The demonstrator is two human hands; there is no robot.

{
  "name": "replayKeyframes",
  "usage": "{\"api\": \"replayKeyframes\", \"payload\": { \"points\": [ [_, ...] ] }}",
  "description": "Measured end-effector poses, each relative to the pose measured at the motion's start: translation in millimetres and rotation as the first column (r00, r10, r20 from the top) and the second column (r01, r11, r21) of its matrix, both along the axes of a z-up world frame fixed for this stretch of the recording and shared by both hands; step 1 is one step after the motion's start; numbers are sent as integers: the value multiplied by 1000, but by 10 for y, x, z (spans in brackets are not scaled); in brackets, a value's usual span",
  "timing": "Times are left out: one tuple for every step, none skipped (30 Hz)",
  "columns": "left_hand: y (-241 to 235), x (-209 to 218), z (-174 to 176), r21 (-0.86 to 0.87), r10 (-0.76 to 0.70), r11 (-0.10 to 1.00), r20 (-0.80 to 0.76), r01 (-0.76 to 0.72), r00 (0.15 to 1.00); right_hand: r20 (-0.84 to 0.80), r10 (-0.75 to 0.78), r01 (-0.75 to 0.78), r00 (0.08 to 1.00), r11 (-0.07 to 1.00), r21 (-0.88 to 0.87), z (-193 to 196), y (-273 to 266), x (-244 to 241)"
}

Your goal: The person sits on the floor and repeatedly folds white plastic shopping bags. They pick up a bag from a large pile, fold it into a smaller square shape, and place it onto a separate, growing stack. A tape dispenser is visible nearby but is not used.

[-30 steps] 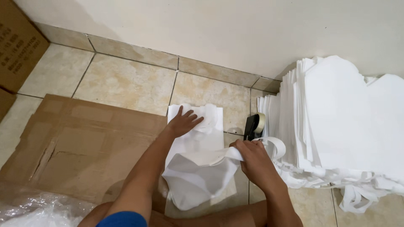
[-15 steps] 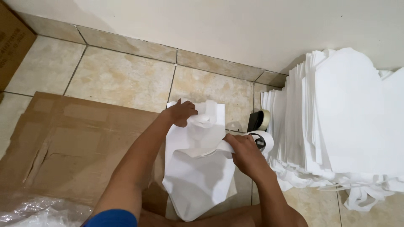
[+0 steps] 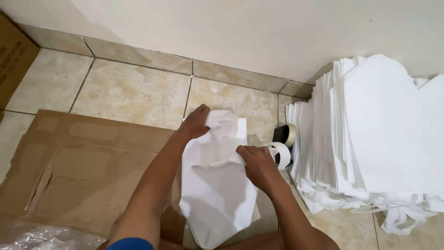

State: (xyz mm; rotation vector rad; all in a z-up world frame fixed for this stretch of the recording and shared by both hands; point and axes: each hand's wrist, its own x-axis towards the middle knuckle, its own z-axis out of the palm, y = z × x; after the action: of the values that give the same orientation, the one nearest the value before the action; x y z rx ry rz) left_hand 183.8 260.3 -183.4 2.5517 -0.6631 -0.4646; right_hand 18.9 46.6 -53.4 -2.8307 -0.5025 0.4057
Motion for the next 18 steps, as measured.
{"api": "replayKeyframes", "payload": {
  "points": [
    [1,34,19,-52,80,995,7,-80,997,13,14,-13,1000,999,-33,-37,26,56],
    [-10,53,58,-53,81,995,8,-80,997,15,14,-14,1000,999,-34,-91,66,130],
    [-21,73,98,-101,162,981,-43,-165,986,59,28,-24,998,998,-66,-142,105,205],
    [-20,106,149,-142,241,957,-95,-253,966,104,44,-34,994,995,-96,-190,151,295],
    [-27,143,201,-141,243,957,-91,-254,966,108,46,-36,993,995,-95,-289,195,396],
    [-27,163,241,-194,300,924,-164,-329,940,168,67,-49,984,993,-111,-396,248,481],
    [-29,184,280,-240,350,883,-239,-404,906,227,89,-61,970,990,-127,-505,301,566],
    [-23,203,326,-238,352,882,-236,-405,906,230,90,-63,969,990,-125,-585,350,669],
    [-18,222,372,-290,345,858,-287,-425,894,261,115,-86,959,989,-120,-666,399,772],
    [-10,230,411,-337,335,830,-339,-445,879,289,139,-109,947,987,-115,-751,452,865],
    [-17,239,421,-334,337,830,-338,-447,879,289,140,-111,947,987,-112,-782,511,939],
    [-23,263,439,-248,327,876,-323,-413,888,259,107,-82,960,991,-108,-810,573,1022],
    [-29,285,457,-159,315,913,-310,-376,897,228,75,-52,971,993,-104,-836,635,1105],
    [-40,299,469,-156,318,913,-309,-378,896,229,76,-54,971,994,-100,-835,692,1160],
    [-49,311,482,-150,343,905,-300,-399,890,187,12,10,982,993,-116,-832,751,1213],
    [-53,329,502,-147,367,896,-289,-420,884,150,-53,74,987,988,-135,-821,815,1271],
    [0,337,573,-145,370,895,-285,-422,884,152,-51,72,987,989,-132,-801,882,1301],
    [37,308,625,-257,373,852,-312,-455,874,137,-109,123,985,988,-97,-790,933,1296]
  ]
}}
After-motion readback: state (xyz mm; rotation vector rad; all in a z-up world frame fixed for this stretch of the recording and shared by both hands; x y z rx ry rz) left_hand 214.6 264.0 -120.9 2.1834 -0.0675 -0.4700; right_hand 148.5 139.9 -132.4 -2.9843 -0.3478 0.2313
